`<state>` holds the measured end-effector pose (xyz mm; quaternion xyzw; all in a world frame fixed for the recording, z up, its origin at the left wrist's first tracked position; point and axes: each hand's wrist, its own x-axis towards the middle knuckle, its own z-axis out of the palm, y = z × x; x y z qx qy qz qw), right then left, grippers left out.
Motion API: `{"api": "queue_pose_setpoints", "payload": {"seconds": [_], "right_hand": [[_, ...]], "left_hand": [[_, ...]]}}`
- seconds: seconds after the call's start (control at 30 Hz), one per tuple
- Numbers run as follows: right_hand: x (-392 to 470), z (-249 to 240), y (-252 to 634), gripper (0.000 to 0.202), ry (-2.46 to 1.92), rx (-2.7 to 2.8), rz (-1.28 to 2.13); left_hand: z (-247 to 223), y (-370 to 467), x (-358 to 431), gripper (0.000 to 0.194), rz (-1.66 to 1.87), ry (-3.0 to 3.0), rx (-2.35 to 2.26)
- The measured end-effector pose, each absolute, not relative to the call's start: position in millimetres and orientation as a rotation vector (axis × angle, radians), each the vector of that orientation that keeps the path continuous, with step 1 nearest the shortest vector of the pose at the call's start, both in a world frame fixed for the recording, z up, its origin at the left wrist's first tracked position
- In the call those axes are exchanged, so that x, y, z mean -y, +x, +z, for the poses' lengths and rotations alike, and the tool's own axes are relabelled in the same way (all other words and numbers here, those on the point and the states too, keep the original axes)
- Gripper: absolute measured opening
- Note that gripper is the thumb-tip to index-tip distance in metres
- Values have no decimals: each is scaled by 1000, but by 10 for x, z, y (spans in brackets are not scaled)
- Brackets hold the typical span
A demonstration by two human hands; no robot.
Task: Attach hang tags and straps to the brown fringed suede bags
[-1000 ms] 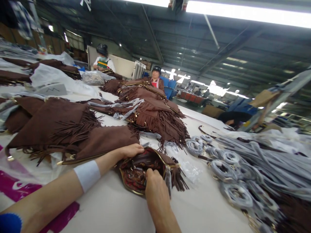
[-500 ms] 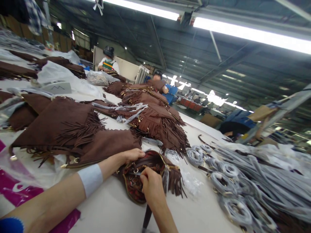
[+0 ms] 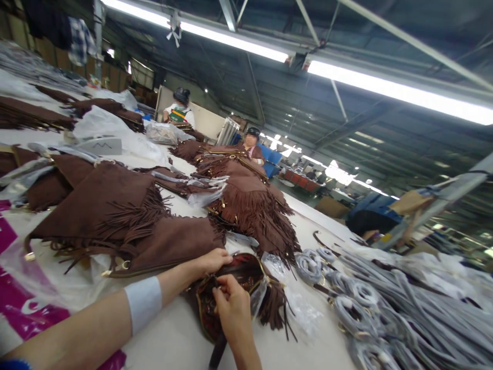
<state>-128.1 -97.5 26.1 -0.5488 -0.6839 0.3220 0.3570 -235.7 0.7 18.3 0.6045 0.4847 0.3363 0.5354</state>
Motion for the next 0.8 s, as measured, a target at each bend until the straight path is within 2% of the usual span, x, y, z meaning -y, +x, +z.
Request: {"api": "queue_pose_setpoints", "payload": {"seconds": [0.2, 0.3, 0.4, 0.5, 0.67, 0.8], "right_hand": [[972, 199, -1201, 21, -1367, 1665, 889], [984, 201, -1181, 20, -1340, 1646, 891], [1004, 217, -1173, 18, -1323, 1647, 886], [1046, 262, -1147, 17, -1298, 1667, 837], [1131, 433, -1041, 13, -1254, 1610, 587], [1162, 587, -949, 25, -1257, 1487, 510]], "left_hand": [[756, -2667, 194, 14, 898, 1831, -1142], [931, -2790, 353, 12, 625, 2277, -1097], [912, -2818, 492, 4, 388, 2614, -1205], [853, -2824, 568, 13, 323, 2737, -1242], [1026, -2814, 635, 25, 600, 2566, -957], [1138, -2631, 740, 20, 885, 2008, -705]]}}
